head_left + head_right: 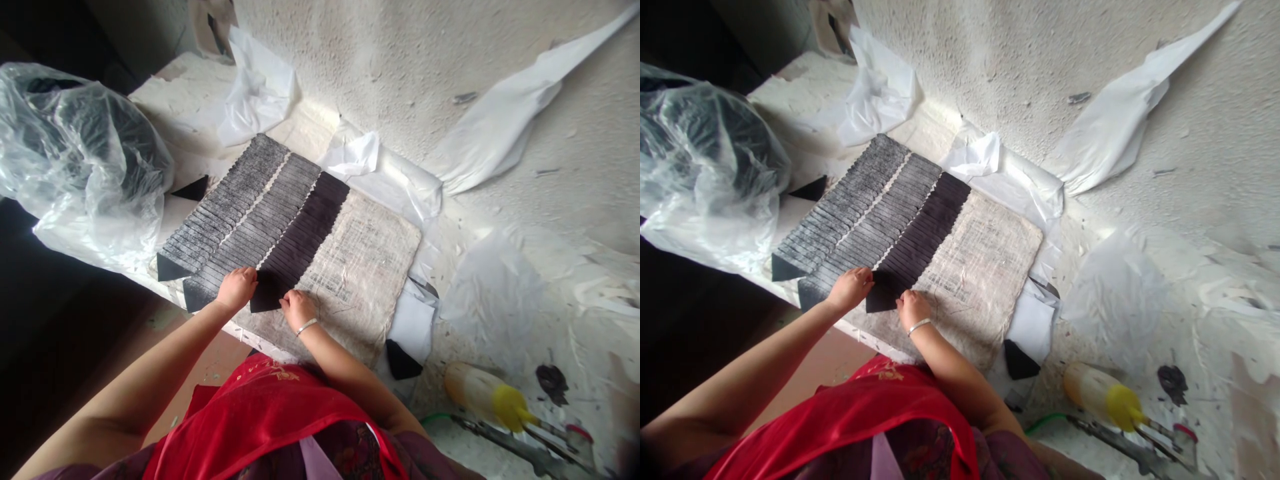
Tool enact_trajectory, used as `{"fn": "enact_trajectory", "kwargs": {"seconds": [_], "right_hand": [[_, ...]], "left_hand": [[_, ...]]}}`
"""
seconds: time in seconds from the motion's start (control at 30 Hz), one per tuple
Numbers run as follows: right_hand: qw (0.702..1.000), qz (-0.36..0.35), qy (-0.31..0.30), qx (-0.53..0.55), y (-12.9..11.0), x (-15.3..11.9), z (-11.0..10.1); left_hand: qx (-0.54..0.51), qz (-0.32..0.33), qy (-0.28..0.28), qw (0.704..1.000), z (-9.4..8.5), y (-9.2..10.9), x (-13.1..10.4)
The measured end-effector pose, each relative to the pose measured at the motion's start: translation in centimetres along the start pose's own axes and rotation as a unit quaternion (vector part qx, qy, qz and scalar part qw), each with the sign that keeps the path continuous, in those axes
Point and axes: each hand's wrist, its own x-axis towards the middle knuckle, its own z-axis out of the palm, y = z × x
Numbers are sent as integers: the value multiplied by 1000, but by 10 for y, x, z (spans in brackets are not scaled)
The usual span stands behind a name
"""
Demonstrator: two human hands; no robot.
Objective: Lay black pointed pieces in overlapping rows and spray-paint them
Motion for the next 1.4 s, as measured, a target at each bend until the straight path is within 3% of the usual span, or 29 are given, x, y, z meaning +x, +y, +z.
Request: {"fn": "enact_trajectory", "kwargs": {"seconds": [0.4, 0.57, 0.7, 0.8, 0.97, 1.07, 1.23, 1.4], "right_hand": [[1000, 16, -20, -16, -3, 6, -5], [997, -13, 5, -77, -7, -1, -10], [980, -138, 15, -146, -11, -10, -9], [970, -178, -1, -164, -14, -14, -5], [970, -179, 2, -164, -15, -15, 0], [969, -186, 14, -165, -16, -17, 1], [972, -187, 32, -140, -6, -38, 0], [983, -158, 32, -92, 31, -84, -8]], "left_hand": [[9, -30, -26, 999, -4, 3, 5], [46, -27, 49, 997, -9, 1, 2], [-8, -42, 128, 991, -10, -11, -3], [-34, -21, 174, 984, -5, -14, -15], [-3, 130, 104, 986, 14, -8, -41], [18, 180, 86, 980, 24, -10, -48], [52, 178, 88, 979, 27, -13, -49], [66, 125, 120, 983, 26, -7, -48]]}}
